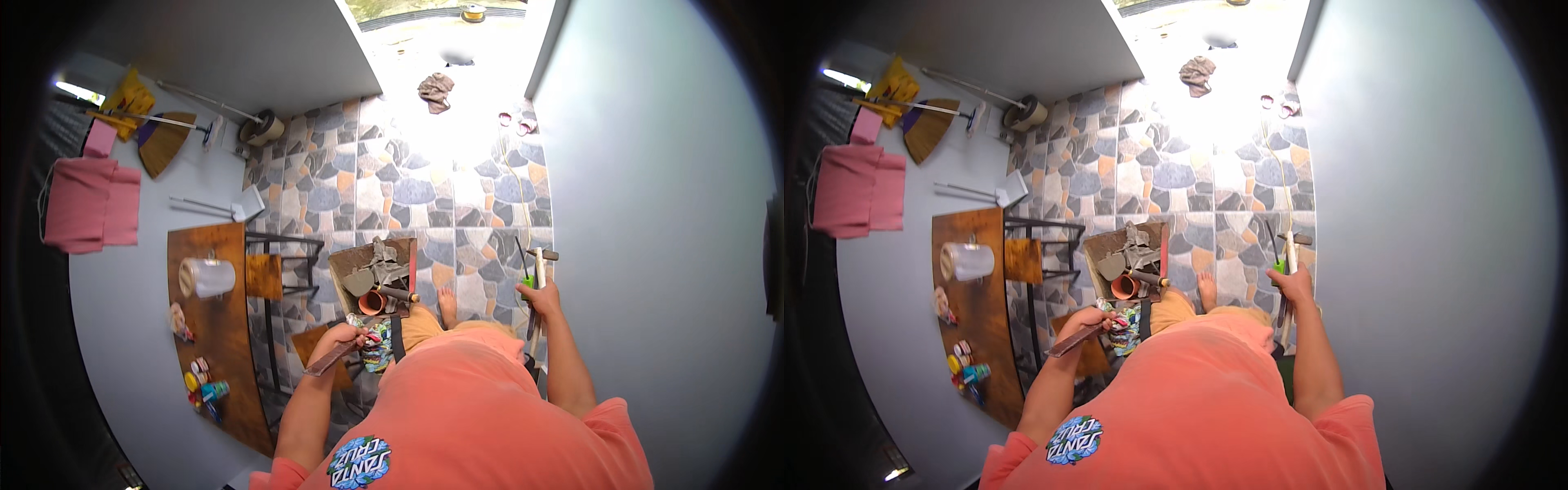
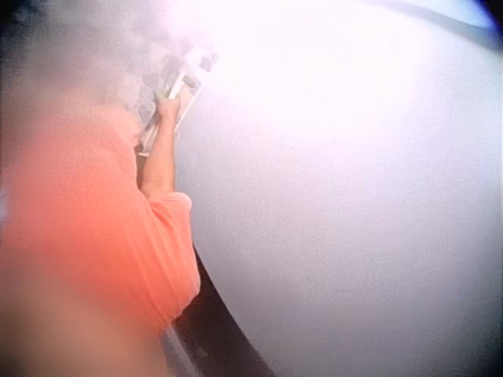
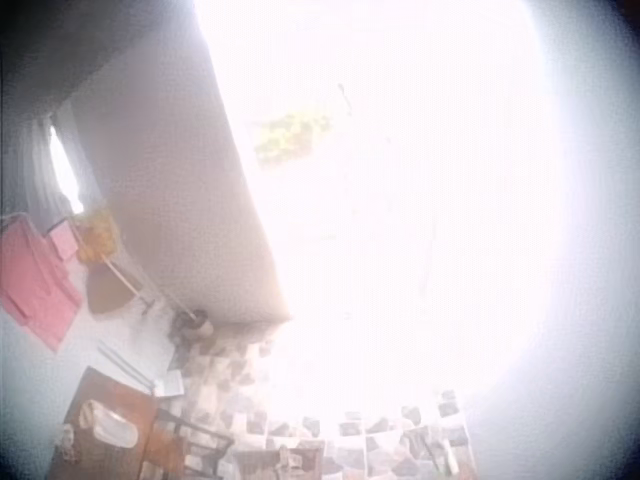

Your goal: The person walks from inside a house to an outdoor patio area carrying a box of tools. They place the box on the ground, open it, and begin sorting the tools inside, picking up and examining items like pliers and a level before placing them back.

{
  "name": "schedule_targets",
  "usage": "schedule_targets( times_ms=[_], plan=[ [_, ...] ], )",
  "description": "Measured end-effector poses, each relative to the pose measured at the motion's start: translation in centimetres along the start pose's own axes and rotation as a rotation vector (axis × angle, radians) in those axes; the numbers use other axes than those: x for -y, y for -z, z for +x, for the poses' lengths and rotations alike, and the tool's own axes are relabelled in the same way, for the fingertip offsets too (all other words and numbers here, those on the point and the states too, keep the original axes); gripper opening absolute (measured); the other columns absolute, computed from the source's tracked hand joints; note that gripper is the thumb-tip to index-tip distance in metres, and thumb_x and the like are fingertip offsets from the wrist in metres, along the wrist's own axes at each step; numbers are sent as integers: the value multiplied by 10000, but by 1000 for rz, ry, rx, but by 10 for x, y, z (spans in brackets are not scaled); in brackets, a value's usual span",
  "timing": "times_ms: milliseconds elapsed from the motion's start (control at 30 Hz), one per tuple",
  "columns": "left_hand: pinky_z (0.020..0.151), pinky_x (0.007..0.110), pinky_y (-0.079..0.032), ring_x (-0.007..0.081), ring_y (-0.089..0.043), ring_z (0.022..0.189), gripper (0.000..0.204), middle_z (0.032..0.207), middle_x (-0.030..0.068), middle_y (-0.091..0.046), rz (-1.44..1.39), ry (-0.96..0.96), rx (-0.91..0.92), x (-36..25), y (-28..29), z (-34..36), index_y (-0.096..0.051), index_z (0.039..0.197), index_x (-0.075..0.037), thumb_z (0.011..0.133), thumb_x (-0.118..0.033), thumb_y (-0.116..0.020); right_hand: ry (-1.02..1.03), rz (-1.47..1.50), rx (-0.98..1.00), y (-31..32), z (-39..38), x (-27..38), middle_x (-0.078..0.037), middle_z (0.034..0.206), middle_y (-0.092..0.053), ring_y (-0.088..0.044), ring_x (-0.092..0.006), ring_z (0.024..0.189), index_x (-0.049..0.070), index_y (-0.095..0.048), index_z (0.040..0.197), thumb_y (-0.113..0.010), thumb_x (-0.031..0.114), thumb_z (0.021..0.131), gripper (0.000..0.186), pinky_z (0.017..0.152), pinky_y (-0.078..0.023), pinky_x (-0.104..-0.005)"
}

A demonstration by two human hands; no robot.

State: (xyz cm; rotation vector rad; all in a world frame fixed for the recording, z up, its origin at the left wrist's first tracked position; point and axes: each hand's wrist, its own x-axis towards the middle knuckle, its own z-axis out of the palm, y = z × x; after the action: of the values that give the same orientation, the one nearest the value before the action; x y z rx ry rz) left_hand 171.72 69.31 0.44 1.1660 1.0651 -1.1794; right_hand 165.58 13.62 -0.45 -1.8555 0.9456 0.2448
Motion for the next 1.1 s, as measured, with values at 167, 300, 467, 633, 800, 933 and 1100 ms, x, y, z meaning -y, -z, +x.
schedule_targets(
  times_ms=[167, 300, 467, 633, 800, 933, 1100],
  plan=[
    [479, 202, -429, 55, -483, 538, 125, 721, -20, -522, 150, -46, 50, -276, -16, 21, -557, 1014, -31, 1078, -135, -531, 163, -209, -138, -51, 132, 169, -184, 956, -726, -709, -268, 849, -30, -629, 1109, -939, 458, 631, 750, 749, -560, -415],
    [491, 202, -436, 54, -483, 556, 130, 746, -17, -523, 205, 28, 83, -508, -31, 56, -547, 1021, -22, 1084, -131, -512, 39, -66, -147, -87, 225, 270, -218, 1000, -723, -714, -327, 905, -36, -628, 1116, -941, 476, 617, 781, 789, -556, -445],
    [503, 216, -451, 57, -485, 572, 116, 770, -12, -527, 384, -43, 119, -779, -88, 63, -553, 1049, -13, 1080, -110, -498, -100, -161, -245, -107, 322, 375, -215, 1002, -723, -709, -308, 891, -56, -625, 1144, -947, 462, 618, 805, 786, -564, -431],
    [484, 203, -450, 62, -488, 582, 111, 776, -6, -534, 501, -84, 84, -1027, -186, 81, -549, 1066, 4, 1077, -97, -505, -207, -53, -282, -121, 453, 462, -193, 1010, -726, -704, -283, 894, -58, -648, 1126, -945, 453, 622, 777, 795, -560, -416],
    [465, 213, -451, 83, -503, 560, 151, 722, 13, -530, 504, -91, 124, -1247, -297, 104, -566, 990, 24, 1071, -97, -525, -290, 14, -329, -140, 626, 559, -188, 982, -731, -717, -273, 846, -46, -652, 1089, -953, 450, 603, 757, 737, -565, -409],
    [491, 223, -454, 75, -490, 564, 119, 728, -1, -522, 592, -87, 102, -1401, -373, 117, -550, 983, -4, 1067, -84, -527, -318, 77, -302, -130, 763, 668, -139, 903, -725, -700, -216, 763, -25, -650, 1073, -953, 400, 634, 682, 675, -561, -382],
    [492, 225, -441, 76, -464, 576, 126, 730, 3, -510, 636, -70, 168, -1577, -415, 176, -531, 1009, -4, 1083, -101, -497, -165, 83, -369, -117, 892, 811, -103, 853, -708, -665, -182, 661, -11, -629, 1032, -954, 370, 657, 626, 573, -538, -352]
  ],
)
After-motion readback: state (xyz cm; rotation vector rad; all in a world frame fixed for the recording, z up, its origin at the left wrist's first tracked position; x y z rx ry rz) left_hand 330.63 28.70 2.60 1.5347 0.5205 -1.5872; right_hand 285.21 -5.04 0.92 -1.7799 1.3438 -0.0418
